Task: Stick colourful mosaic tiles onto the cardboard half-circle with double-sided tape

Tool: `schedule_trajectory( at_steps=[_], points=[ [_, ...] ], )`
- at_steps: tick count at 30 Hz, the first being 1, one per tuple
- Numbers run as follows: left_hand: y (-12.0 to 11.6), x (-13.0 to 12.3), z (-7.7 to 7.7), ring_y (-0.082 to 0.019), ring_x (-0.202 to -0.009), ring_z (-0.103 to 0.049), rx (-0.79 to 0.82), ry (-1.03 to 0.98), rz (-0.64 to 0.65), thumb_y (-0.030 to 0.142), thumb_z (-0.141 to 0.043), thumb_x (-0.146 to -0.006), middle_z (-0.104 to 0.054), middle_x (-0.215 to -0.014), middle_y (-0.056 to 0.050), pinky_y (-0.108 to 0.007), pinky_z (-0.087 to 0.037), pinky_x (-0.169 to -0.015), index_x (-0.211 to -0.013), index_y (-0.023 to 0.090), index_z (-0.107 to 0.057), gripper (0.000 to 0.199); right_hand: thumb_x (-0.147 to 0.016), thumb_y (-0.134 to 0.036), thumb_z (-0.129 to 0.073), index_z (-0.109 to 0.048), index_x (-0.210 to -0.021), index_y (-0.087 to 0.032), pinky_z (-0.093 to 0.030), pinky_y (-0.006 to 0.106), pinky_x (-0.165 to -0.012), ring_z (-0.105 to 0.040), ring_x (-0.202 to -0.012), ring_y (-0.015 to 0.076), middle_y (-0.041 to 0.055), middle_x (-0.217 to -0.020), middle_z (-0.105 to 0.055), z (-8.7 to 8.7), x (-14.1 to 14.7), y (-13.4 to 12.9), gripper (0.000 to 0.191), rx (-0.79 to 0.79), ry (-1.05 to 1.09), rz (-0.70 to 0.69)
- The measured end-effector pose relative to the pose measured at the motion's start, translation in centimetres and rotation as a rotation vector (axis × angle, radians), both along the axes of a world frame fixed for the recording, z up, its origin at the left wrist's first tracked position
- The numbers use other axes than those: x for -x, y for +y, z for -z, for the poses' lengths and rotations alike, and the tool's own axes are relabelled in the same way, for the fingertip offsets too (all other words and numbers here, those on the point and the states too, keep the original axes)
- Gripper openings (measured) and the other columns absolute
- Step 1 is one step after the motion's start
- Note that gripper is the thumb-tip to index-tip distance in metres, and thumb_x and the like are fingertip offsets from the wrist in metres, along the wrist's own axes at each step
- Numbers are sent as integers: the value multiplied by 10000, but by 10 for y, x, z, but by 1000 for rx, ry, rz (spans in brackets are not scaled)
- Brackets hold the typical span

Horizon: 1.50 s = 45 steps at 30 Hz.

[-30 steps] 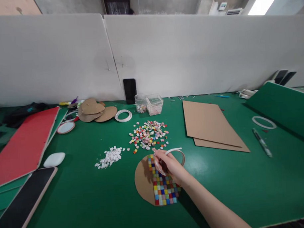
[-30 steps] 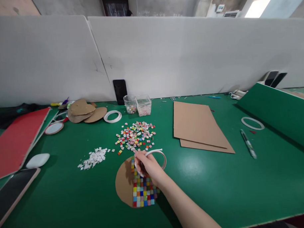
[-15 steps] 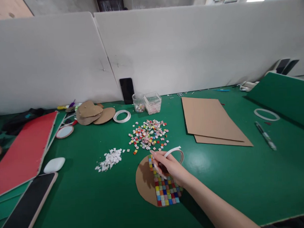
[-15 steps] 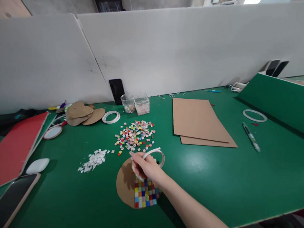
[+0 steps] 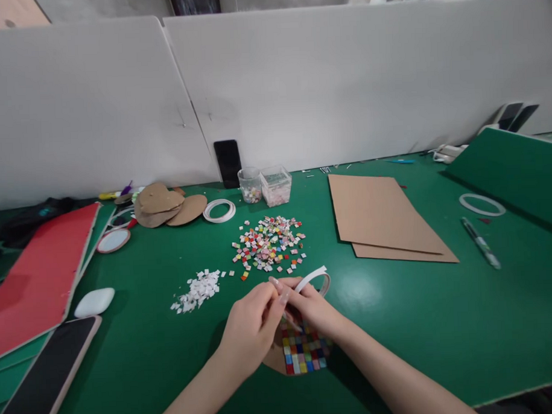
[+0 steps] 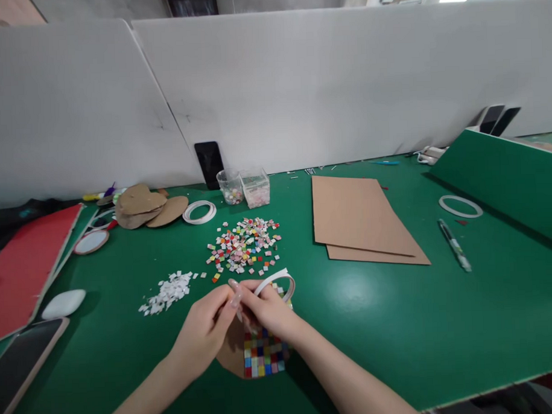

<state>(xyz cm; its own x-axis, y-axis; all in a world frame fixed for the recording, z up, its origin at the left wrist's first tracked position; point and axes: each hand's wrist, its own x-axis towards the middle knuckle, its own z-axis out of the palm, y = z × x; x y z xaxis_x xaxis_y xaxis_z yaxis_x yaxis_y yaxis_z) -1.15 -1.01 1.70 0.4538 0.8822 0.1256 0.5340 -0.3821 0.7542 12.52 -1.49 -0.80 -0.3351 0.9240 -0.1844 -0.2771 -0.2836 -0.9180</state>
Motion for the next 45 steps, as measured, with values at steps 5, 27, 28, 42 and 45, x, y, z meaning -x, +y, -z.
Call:
schedule_trajectory(
  at_steps=[5,27,28,42,45],
  points=[
    [2,10,8,-109,-503,-398,81,28,-39,406,-387,-891,-409,-545,33,-238,-297,-479,-600,198,-350,359,-796,-549,-516,-487,-558,-172,-262,180,-328,-376,-316,48,-60,-401,-461,3,0,-3,447,-19,3,-57],
    [-36,214,25,-293,-820,-599,-155,570,-1007,398,-360,-777,-618,-579,-45,-564,-331,-962,-607,238,-521,283,-873,-457,-456,-444,-534,-178,-257,195,-351,-318,-309,48,-72,-376,-397,-2,1,-5,439,18,-11,-25],
    [-40,230,29,-320,-931,-580,-91,588,-1037,397,-369,-766,-640,-657,-66,-547,-393,-904,-605,236,-524,275,-869,-462,-460,-442,-536,-179,-253,198,-352,-315,-305,48,-73,-375,-397,-2,2,-5,437,24,-20,-30],
    [-49,210,32,-126,-394,-403,-302,604,-836,476,-365,-792,-393,-377,64,-474,-162,-1073,-517,227,-393,373,-859,-477,-473,-435,-563,-184,-193,218,-363,-289,-320,52,-79,-398,-386,0,-2,-4,418,-9,-114,12],
    [-48,203,34,-114,-399,-379,-369,663,-819,481,-359,-812,-412,-395,58,-471,-141,-1070,-519,218,-379,395,-868,-470,-462,-437,-561,-185,-213,219,-372,-292,-321,54,-78,-394,-385,-1,-2,-4,420,-23,-114,-3]
  ],
)
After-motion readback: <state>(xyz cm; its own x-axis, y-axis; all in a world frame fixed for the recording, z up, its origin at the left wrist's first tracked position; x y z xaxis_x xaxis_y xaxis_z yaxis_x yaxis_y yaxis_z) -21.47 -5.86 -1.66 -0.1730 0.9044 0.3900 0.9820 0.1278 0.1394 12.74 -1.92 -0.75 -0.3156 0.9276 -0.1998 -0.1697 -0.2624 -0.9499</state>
